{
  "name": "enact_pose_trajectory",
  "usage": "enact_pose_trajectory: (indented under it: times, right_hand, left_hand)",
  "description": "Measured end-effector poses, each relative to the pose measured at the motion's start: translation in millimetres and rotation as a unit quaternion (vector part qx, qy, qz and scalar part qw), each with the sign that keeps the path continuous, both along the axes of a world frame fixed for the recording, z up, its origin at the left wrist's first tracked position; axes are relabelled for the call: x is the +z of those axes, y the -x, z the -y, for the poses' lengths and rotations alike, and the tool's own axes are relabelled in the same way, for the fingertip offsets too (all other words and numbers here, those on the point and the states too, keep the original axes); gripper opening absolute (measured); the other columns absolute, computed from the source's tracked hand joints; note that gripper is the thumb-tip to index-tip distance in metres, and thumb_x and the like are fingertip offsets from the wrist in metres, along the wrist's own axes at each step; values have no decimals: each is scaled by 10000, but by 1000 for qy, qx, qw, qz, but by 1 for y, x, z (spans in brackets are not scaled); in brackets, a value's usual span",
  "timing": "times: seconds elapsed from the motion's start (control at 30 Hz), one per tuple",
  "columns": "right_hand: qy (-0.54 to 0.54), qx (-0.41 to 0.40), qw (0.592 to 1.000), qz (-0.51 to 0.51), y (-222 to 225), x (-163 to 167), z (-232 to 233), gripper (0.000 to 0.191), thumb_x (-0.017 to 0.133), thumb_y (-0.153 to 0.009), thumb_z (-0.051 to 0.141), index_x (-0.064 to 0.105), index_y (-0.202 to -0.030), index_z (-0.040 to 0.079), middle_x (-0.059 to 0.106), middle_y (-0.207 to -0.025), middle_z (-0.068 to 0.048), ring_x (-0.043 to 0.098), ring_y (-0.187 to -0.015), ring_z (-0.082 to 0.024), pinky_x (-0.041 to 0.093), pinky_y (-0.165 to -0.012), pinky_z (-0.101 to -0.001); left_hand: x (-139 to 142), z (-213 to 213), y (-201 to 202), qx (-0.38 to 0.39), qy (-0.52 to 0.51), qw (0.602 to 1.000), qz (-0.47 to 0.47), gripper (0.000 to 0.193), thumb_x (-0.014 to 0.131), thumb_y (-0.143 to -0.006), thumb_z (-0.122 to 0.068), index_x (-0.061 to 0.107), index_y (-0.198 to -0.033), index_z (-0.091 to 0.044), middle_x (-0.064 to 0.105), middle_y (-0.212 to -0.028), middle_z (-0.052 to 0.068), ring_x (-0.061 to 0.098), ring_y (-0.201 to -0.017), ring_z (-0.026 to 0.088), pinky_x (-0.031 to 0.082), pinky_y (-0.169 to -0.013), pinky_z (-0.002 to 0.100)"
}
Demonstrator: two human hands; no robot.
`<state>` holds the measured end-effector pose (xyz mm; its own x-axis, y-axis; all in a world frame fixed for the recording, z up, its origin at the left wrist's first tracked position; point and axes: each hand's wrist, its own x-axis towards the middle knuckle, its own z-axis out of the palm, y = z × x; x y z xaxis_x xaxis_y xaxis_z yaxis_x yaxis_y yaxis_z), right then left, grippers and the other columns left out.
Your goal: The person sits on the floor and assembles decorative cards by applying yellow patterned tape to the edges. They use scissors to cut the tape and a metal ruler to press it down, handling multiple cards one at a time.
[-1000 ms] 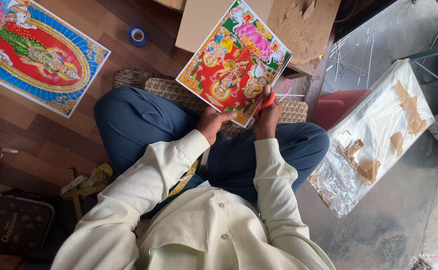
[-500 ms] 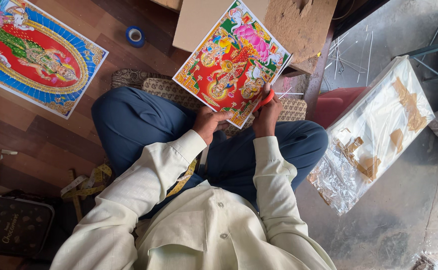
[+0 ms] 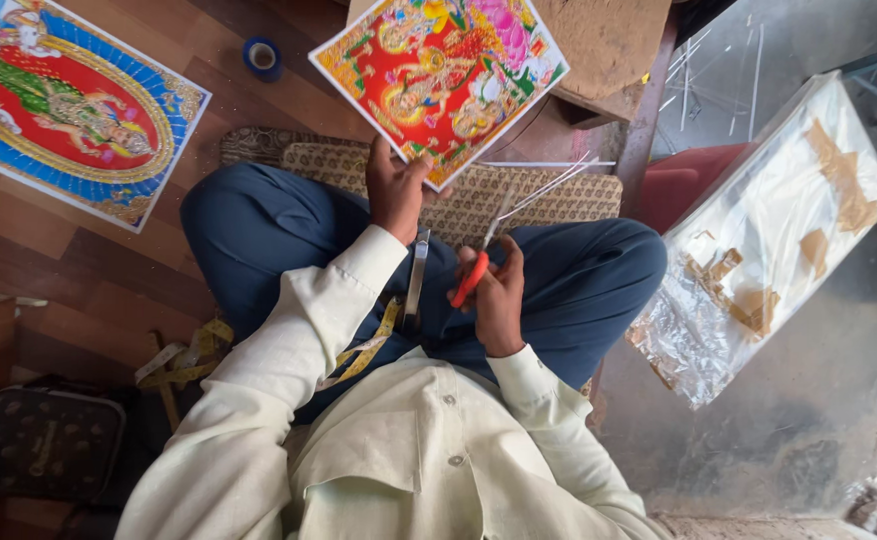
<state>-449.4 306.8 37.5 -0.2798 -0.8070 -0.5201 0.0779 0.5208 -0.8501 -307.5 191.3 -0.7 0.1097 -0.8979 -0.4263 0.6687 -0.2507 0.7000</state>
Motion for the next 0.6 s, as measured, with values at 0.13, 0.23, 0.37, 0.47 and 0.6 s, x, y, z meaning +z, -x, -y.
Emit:
enact_pose_trajectory:
  times: [0.13,0.23,0.37,0.47,0.6]
  right_hand:
    - [110,263,865,-413,-4,19,7,396,889,-766,305,678,-929,12,657,-640,-175,679,-594,-357,527,-518,-429]
    - [102,350,799,-478,-12,24,18,328,844,-740,235,699,-929,10,677,-681,-198,666,-636,-394,524,-563,-470]
    - [180,459,835,-244,-6,19,30,131,763,-853,112,762,-971,54,707,-693,-133,701,-597,-249,546,-582,-348]
    - [223,318,893,-228,25,14,51,198,748,-848,12,711,-1042,4,731,-773,-97,696,-670,-159,554,-597,-299]
    - [279,98,931,-215,76,0,128,430,797,-938,99,646,-1326,-7,715,-1153,-147,701,-951,-194,581,-770,-300]
  left_hand:
    - [18,14,-10,-40,108,986,117,353,592,-919,30,528,-1251,-73,707,-1044,60,721,-881,187,631,-642,344]
    - [32,25,-24,-42,231,920,312,291,641,-927,22,585,-1208,-28,728,-1037,142,718,-920,262,579,-794,370]
    - [53,65,-63,-54,287,792,536,186,684,-908,-11,622,-1082,-2,715,-1003,231,696,-958,412,550,-801,457]
    - [71,114,-101,-86,318,733,595,359,673,-873,-11,613,-1223,41,682,-1041,273,673,-941,457,551,-762,494]
    - [94,211,-113,-217,202,582,757,203,716,-860,-133,718,-1031,-24,735,-967,229,711,-873,414,558,-753,506]
